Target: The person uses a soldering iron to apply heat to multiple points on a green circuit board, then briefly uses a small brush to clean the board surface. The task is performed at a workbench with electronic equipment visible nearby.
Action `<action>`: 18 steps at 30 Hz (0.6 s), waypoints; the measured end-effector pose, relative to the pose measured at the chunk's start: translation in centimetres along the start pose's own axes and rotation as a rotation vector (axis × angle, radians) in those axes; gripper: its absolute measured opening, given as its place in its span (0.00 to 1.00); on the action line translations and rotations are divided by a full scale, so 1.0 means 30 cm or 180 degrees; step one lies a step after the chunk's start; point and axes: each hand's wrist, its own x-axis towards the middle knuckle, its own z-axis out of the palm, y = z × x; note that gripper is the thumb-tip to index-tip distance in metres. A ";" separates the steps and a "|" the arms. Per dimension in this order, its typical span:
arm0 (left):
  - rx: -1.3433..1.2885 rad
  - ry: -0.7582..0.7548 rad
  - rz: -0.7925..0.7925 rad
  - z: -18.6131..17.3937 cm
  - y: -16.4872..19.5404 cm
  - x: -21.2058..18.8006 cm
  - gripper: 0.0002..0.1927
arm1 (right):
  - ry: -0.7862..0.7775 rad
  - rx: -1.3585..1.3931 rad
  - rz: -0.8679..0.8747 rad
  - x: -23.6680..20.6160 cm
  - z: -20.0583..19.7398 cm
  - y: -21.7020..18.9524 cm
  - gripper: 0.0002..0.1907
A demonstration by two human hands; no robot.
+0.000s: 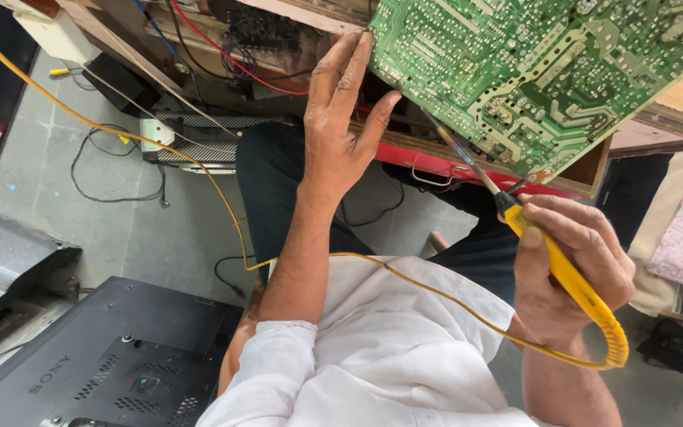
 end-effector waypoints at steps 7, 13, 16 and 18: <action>0.0059 -0.0051 -0.0054 -0.008 0.015 -0.001 0.34 | 0.0079 0.0033 -0.0039 -0.023 0.019 0.040 0.12; 0.0070 -0.0040 -0.0011 -0.008 0.019 0.002 0.35 | 0.0203 0.0525 -0.0048 -0.033 0.026 0.087 0.15; 0.0081 -0.0050 -0.0003 -0.009 0.017 0.004 0.35 | 0.0267 0.0694 0.0054 -0.040 0.032 0.112 0.15; 0.0086 -0.0054 -0.0009 -0.008 0.018 0.005 0.35 | 0.0276 0.0777 0.0090 -0.045 0.030 0.124 0.15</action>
